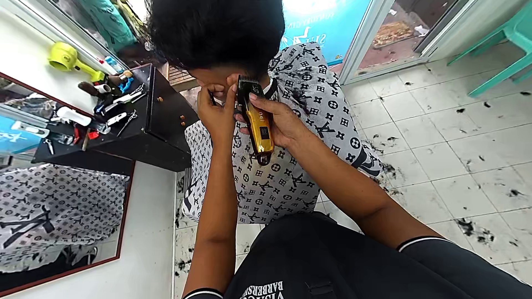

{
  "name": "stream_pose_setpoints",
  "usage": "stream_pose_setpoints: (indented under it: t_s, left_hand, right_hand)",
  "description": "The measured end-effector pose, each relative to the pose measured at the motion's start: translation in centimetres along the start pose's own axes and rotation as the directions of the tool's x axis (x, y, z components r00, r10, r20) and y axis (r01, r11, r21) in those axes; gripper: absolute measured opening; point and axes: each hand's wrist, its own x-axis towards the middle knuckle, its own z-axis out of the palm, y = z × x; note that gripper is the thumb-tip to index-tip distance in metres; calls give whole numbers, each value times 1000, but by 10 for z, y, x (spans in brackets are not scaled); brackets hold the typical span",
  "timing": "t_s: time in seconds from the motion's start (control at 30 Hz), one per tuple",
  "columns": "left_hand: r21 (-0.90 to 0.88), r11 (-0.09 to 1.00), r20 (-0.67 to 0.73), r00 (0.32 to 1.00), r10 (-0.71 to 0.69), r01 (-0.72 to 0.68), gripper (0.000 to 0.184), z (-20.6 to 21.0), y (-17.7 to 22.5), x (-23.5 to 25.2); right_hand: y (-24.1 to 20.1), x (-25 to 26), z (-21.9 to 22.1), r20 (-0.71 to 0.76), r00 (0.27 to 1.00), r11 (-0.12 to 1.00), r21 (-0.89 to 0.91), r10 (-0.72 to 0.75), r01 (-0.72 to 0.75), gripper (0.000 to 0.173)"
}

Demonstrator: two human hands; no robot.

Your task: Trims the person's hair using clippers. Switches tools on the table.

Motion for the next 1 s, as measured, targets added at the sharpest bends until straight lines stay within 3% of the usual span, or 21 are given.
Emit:
stream_pose_setpoints:
  t_s: [0.13, 0.27, 0.43, 0.57, 0.7, 0.83, 1.0]
  left_hand:
    - [-7, 1000, -15, 1000, 9, -9, 31, 2, 1, 1]
    - [-28, 1000, -2, 1000, 12, -12, 32, 1, -1, 2]
    - [-10, 1000, -14, 1000, 13, -13, 29, 2, -2, 3]
    - [1, 1000, 6, 1000, -6, 6, 32, 0, -1, 4]
    - [12, 1000, 3, 1000, -23, 23, 30, 0, 0, 5]
    - [2, 1000, 7, 1000, -25, 25, 34, -1, -3, 6]
    - [-20, 1000, -5, 1000, -15, 15, 31, 0, -4, 5]
  right_hand:
    - [-2, 1, 1, 19, 996, 996, -32, -81, 82, 26]
    - [-5, 2, -1, 25, 1000, 1000, 6, 8, -9, 28]
    - [-5, 1, 2, 29, 997, 995, -72, -70, 72, 26]
    - [-6, 4, 1, 43, 999, 1000, 12, 14, -14, 28]
    - [-4, 2, 5, 19, 995, 988, -117, -103, 104, 26]
    - [-6, 3, 2, -8, 1000, 998, -50, -23, 22, 28]
    - [-7, 1, 7, 19, 990, 977, -162, -140, 141, 28]
